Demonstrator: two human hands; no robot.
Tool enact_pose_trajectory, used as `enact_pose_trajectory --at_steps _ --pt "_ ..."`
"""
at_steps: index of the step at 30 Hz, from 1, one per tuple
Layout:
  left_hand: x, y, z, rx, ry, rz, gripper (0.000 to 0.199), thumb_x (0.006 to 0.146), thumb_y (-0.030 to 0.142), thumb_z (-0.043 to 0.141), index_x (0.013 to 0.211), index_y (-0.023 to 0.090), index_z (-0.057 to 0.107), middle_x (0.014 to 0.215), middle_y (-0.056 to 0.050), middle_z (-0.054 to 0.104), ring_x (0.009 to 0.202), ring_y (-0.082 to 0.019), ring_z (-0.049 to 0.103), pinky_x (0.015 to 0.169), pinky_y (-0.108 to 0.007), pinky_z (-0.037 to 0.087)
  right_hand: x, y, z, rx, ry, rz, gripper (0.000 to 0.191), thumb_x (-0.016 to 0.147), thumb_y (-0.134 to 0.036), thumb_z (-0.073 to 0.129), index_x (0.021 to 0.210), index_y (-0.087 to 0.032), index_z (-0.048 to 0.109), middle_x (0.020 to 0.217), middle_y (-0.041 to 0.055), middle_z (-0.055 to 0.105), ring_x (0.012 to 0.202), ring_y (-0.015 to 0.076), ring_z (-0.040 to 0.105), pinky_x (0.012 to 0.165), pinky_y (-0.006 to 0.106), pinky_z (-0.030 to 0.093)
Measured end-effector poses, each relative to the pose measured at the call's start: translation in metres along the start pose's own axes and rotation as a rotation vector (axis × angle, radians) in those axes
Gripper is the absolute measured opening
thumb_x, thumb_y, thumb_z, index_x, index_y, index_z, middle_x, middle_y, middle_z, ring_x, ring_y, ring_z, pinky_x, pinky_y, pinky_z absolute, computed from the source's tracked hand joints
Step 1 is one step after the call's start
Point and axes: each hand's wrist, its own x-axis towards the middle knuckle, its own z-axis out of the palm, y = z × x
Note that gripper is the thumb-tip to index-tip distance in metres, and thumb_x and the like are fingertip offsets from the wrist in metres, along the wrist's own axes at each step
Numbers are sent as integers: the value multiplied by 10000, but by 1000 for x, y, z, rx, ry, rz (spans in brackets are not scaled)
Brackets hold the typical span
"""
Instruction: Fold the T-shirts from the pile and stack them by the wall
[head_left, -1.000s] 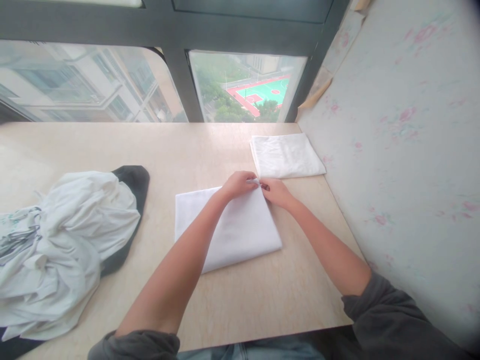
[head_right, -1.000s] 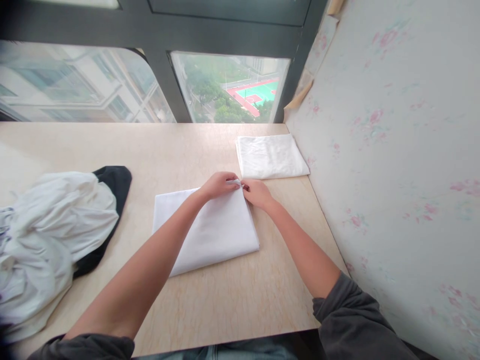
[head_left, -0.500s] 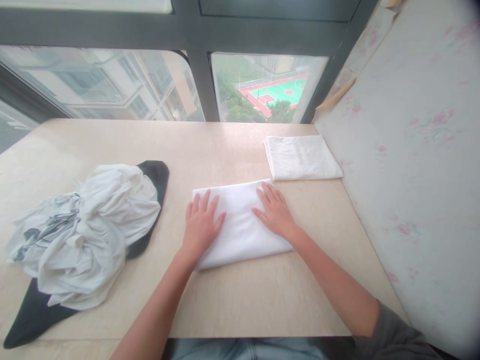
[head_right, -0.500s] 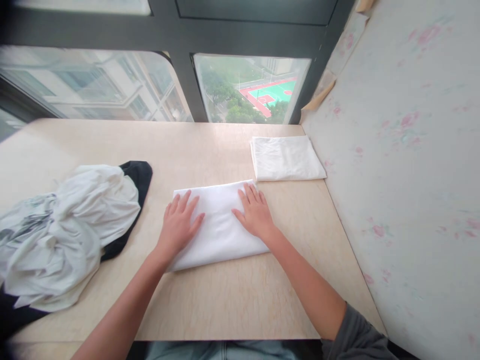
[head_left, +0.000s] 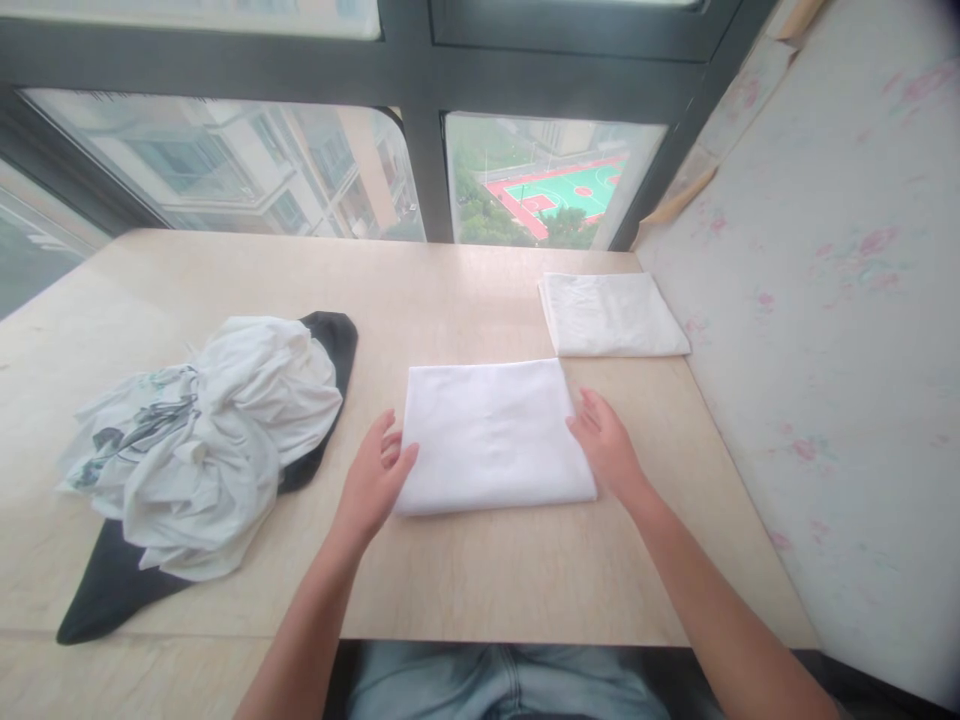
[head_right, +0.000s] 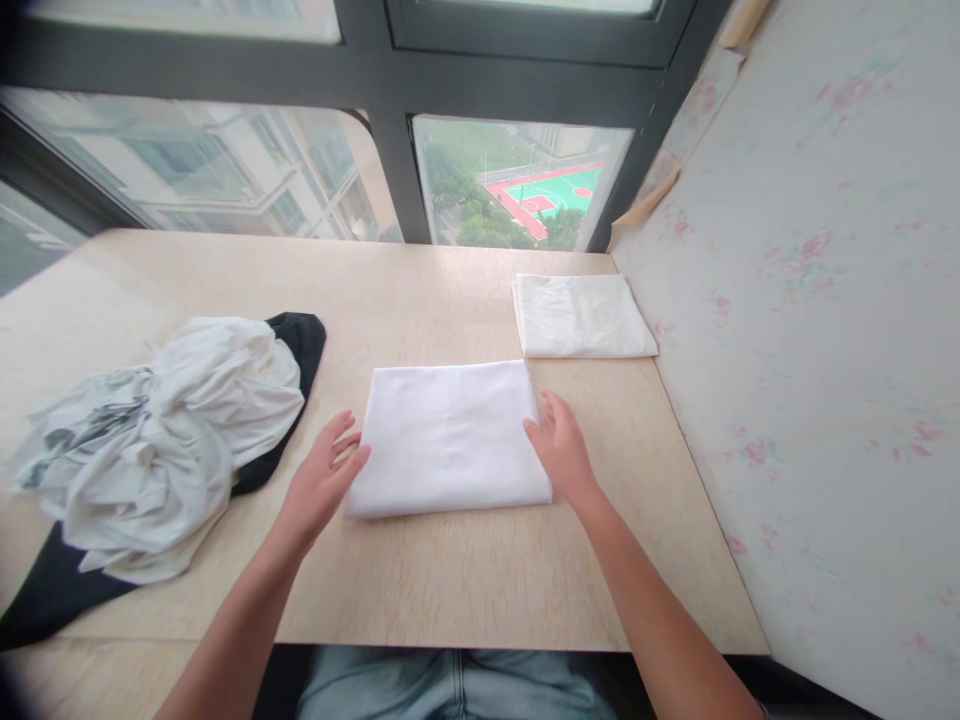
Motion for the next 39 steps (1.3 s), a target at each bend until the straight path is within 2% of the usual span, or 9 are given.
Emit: enact_pose_trajectory --at_steps 4,8,13,16,20,25,29,34,39 --pt "-31 1 -32 -253 -155 -283 780 808 538 675 1456 201 399 1423 -177 541 1186 -285 625 974 -409 518 -45 -8 -38 352 -98 357 622 849 -478 644 1401 -253 466 1497 142 476 1330 263 536 1042 427 525" --pt "-30 5 -36 -303 -194 -365 737 777 536 726 1373 169 497 1115 -110 692 945 -195 676 797 -281 531 -63 -17 -46 341 -135 447 592 832 -459 667 1365 -246 521 1482 141 500 1253 258 601 936 380 579" --pt "-9 14 -20 -266 -324 -361 559 766 580 714 1104 137 675 692 3 620 516 -91 492 482 -188 325 -47 -16 -25 106 -209 376 490 872 -496 575 1253 -191 623 1203 151 697 985 271 711 705 363 578" --pt "-7 18 -12 -263 -348 -355 527 730 569 744 1022 133 699 771 -47 691 578 -145 574 488 -208 349 -36 -6 -12 -82 -121 230 370 848 -432 599 1102 -176 683 1047 125 741 925 265 712 754 364 547" --pt "-18 19 -3 -380 -253 -310 637 699 499 783 1216 163 623 900 -67 746 723 -220 679 600 -265 473 -35 2 -4 -261 22 68 238 854 -347 552 977 -206 699 914 97 746 852 247 700 737 334 512" --pt "-32 28 8 -517 -87 -290 729 678 493 799 1293 171 577 794 -25 740 610 -188 650 547 -247 451 -41 -17 -19 -234 38 -3 305 902 -374 479 1054 -209 686 972 85 746 888 246 692 758 325 496" --pt "-30 54 14 -602 -36 -264 717 653 473 822 1267 167 615 782 -25 732 584 -167 630 508 -222 424 -33 -47 -48 -217 93 -47 312 906 -386 484 1049 -214 701 1000 74 749 924 252 688 763 317 497" --pt "4 104 30 -644 -61 -125 652 677 447 794 1252 174 650 839 -41 738 614 -158 630 523 -220 435 6 -76 -88 -207 181 -159 304 898 -378 512 1037 -201 717 1013 61 746 933 241 679 762 302 497" --pt "86 164 68 -667 -154 197 539 724 401 748 1201 160 685 892 -56 737 674 -144 627 566 -212 450 87 -100 -141 -249 357 -289 296 865 -350 543 1017 -171 723 960 62 742 891 234 672 790 333 498"
